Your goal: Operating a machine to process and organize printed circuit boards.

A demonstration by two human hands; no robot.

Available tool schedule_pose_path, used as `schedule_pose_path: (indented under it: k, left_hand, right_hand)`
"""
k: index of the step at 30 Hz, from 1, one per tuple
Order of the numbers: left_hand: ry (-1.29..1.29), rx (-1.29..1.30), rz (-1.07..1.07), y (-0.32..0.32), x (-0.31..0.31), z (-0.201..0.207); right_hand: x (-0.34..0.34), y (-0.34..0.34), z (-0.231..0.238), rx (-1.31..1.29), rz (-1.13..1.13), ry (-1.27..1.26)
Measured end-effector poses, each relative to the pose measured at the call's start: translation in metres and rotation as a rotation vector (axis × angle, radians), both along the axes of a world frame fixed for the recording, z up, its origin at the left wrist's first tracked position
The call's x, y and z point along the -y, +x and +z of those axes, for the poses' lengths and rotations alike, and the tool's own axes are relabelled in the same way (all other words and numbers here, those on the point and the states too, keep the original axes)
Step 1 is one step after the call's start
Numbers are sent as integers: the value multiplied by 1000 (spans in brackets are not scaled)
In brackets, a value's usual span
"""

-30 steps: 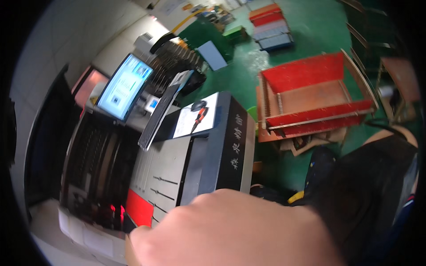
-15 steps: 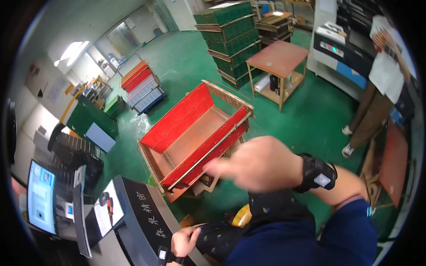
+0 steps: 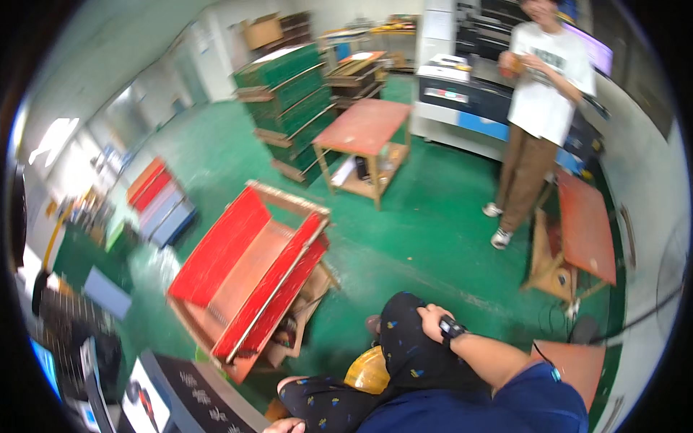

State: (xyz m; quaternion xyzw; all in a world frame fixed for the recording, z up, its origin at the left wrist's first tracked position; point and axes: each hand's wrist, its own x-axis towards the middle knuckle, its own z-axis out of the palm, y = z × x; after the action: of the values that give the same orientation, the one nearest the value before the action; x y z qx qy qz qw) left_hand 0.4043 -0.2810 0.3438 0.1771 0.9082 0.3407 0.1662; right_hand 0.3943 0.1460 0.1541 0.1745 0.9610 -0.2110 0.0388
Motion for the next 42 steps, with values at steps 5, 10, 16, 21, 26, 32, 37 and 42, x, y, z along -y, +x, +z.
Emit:
schedule_pose_path:
  k: [5, 10, 16, 21, 26, 32, 37, 42]
  left_hand:
    - [-29, 124, 75, 13, -3, 11]
    - [-80, 186, 5, 12, -26, 21]
    - [-222, 470, 97, 2, -16, 9]
    - [-1, 254, -74, 4, -26, 49]
    - [-83, 353, -75, -7, -32, 60]
    - [21, 351, 33, -7, -31, 49]
    - [97, 205, -342, -15, -26, 25]
    - [10, 112, -93, 1, -6, -33]
  right_hand:
    - [5, -2, -13, 106, 78, 95]
    - [-5, 19, -24, -79, 19, -38]
    - [-13, 29, -55, -114, -107, -157]
    - [-14, 24, -41, -73, 16, -7]
    - [42, 4, -29, -225, 22, 84]
    - [44, -15, -14, -264, 187, 221]
    - [31, -11, -42, -411, 101, 172]
    - [38, -39, -54, -354, 161, 198]
